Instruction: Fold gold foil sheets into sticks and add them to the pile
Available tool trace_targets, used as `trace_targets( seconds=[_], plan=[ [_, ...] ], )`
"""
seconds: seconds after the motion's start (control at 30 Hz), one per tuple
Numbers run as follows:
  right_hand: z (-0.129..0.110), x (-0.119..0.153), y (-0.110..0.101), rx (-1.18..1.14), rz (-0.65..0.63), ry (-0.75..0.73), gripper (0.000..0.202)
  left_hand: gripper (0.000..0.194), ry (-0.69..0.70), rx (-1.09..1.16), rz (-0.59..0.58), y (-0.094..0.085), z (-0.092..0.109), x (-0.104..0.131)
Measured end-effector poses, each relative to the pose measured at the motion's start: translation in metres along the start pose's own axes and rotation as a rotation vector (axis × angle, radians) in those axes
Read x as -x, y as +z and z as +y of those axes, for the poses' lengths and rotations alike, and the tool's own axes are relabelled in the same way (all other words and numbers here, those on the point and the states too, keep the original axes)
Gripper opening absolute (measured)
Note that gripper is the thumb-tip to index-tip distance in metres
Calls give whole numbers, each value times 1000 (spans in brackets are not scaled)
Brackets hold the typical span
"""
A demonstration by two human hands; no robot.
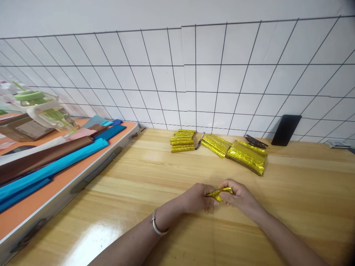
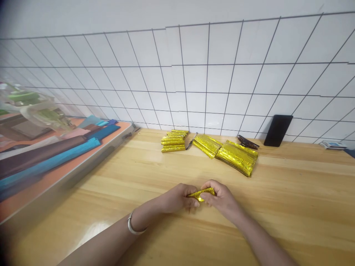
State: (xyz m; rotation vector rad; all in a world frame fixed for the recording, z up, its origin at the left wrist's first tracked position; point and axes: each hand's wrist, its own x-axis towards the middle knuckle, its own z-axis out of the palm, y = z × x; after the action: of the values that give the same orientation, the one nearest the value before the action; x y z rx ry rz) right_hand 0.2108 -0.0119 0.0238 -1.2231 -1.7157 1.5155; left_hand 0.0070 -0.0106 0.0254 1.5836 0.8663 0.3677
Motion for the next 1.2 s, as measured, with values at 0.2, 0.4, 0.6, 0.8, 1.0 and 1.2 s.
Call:
trace_targets(
  seconds=[0.2,0.4,0.6,0.8,1.0,1.2],
  plan=[
    [3,0,-2,-10,-8,8,33,28,-27,71,1,2,3,1],
    [2,-1,-8,34,43,41,34,33,-82,124,2,-14,2,3],
    [3,-1,-15,42,90,43,33,37,-106,111,33,-32,-8,-1],
    [9,-3,-16,85,80,36,30,41,-106,-38,117,-34,-11,0],
    [9,-3,-12,92,77,29,29,39,14,-260,193,-36,-5,2],
    [9,-3,-10,89,80,57,32,38,45,-337,202,-37,-4,1]
  ],
)
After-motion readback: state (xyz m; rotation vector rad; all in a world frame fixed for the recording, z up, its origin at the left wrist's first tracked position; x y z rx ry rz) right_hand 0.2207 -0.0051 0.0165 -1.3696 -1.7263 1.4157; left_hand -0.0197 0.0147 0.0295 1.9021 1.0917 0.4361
